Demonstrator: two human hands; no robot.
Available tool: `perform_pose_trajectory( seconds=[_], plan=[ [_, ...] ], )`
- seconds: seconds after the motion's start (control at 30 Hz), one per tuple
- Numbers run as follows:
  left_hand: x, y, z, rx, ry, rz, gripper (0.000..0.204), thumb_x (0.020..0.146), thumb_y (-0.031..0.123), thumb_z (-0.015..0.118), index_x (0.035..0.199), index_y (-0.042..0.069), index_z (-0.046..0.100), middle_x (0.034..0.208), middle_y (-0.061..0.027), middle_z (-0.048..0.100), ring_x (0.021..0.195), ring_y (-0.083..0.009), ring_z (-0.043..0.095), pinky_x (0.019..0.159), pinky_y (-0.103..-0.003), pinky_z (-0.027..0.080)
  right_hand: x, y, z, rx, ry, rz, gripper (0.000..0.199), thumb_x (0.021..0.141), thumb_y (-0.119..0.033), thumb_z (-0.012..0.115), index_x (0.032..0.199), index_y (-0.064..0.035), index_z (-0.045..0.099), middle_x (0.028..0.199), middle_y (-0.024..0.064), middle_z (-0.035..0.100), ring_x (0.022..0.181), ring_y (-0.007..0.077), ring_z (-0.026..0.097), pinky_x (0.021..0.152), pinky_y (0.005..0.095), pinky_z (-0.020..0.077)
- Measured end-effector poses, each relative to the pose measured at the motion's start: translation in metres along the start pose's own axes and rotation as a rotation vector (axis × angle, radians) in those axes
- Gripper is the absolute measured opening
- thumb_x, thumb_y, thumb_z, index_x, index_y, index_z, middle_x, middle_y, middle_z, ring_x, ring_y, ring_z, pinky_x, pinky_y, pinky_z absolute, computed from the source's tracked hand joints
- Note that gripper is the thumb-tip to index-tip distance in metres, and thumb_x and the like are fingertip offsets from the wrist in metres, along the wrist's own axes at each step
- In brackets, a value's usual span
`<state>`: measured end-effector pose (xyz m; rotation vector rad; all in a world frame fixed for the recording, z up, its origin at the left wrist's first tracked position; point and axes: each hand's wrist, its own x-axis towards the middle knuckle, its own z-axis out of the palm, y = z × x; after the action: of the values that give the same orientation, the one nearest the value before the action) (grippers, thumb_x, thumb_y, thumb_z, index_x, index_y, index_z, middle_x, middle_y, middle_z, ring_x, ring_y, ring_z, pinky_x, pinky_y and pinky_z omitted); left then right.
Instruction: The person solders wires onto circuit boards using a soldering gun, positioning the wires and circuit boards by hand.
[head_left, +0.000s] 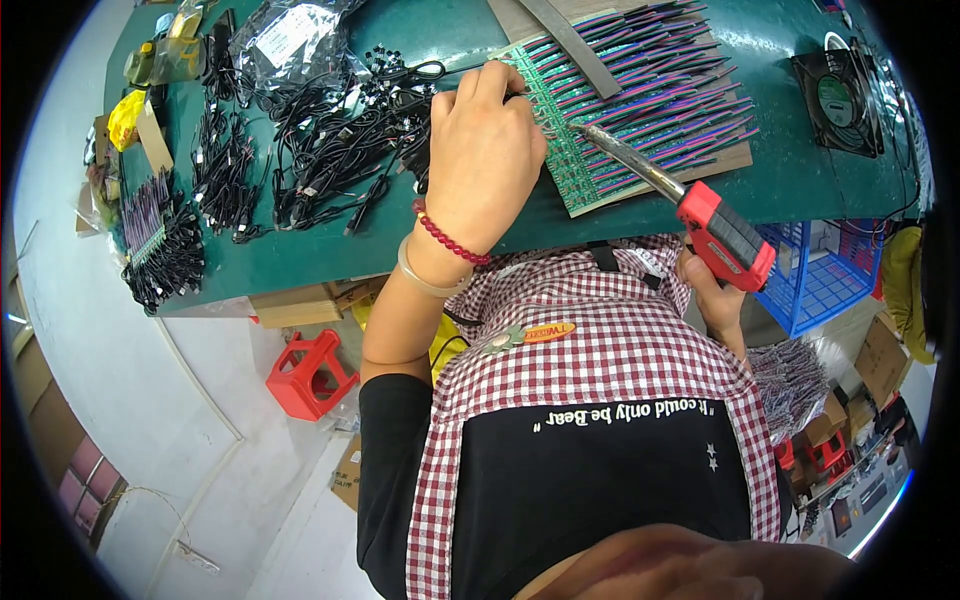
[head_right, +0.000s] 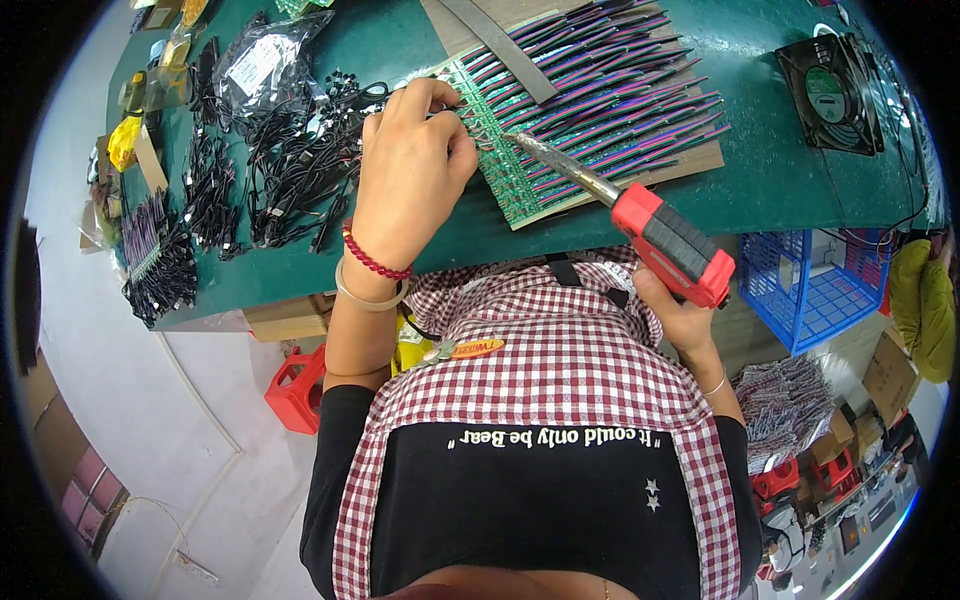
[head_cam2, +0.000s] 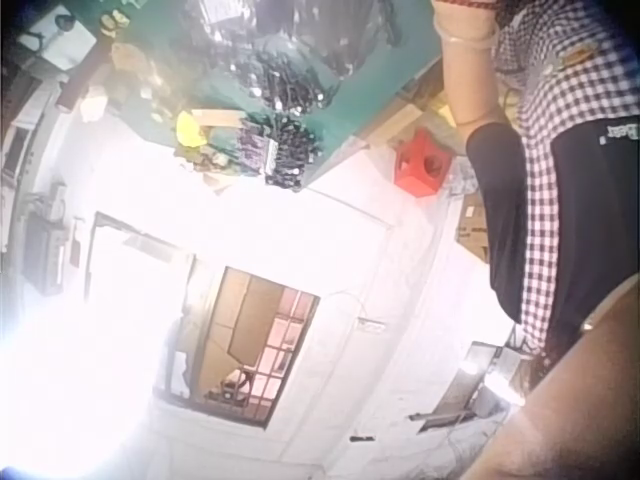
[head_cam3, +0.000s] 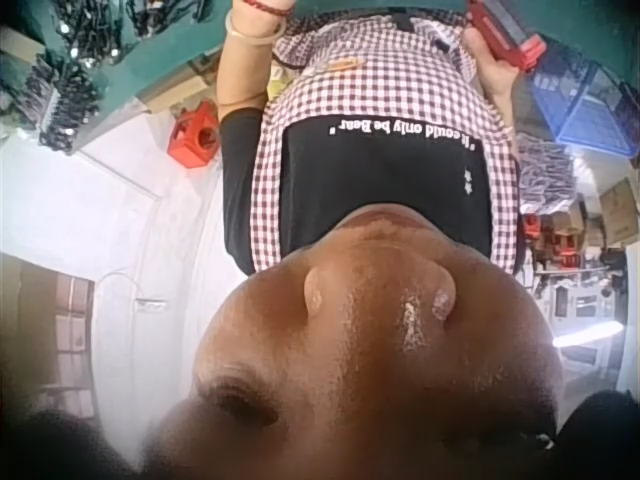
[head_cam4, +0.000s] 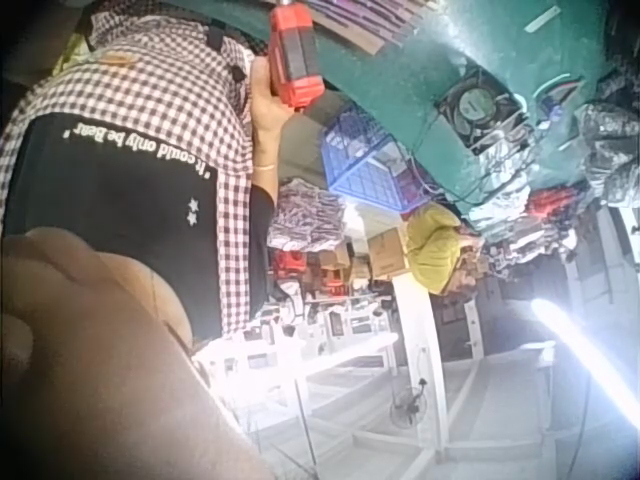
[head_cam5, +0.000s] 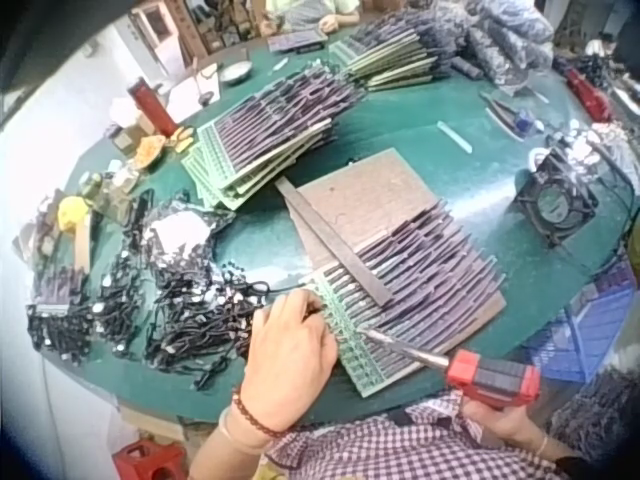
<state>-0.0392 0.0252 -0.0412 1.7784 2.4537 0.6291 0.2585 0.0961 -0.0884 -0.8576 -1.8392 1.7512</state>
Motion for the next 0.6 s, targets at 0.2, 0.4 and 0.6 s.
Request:
perform_pose_trajectory(
  seconds=[0.2, 0.4, 0.6],
  plan=[
    [0.0003, 0.0009, -0.0007, 0.000, -0.007, -0.002, 0.007, 0.071, 0.007, 0.062, 0.068, 0.000, 0.064, 0.097, -0.0056, 0.057, 0.093, -0.0213, 0.055, 0.075, -0.036, 0.039, -0.0014, 0.0002, 0.0006, 0.020, 0.008, 0.031, 0.030, 0.084, 0.000, 0.054, 0.113, 0.0057, 0.049, 0.072, 0.0084, 0.053, 0.059, 0.0138, 0.048, 0.053, 0.0270, 0.0395],
    [0.0008, 0.0010, -0.0011, 0.002, -0.017, -0.004, 0.008, 0.071, 0.006, 0.062, 0.068, 0.000, 0.063, 0.097, -0.0060, 0.057, 0.093, -0.0215, 0.054, 0.076, -0.037, 0.039, -0.0025, 0.0006, 0.0013, 0.025, 0.017, 0.044, 0.030, 0.083, 0.000, 0.054, 0.113, 0.0057, 0.049, 0.071, 0.0082, 0.053, 0.059, 0.0139, 0.048, 0.053, 0.0273, 0.0393],
    [0.0007, 0.0011, -0.0012, 0.003, -0.017, -0.004, 0.007, 0.071, 0.006, 0.061, 0.068, 0.000, 0.063, 0.097, -0.0061, 0.057, 0.093, -0.0215, 0.054, 0.076, -0.037, 0.039, -0.0007, -0.0015, 0.0026, 0.031, 0.010, 0.028, 0.030, 0.084, 0.000, 0.054, 0.113, 0.0060, 0.049, 0.070, 0.0077, 0.052, 0.058, 0.0139, 0.047, 0.053, 0.0275, 0.0391]
  ],
)
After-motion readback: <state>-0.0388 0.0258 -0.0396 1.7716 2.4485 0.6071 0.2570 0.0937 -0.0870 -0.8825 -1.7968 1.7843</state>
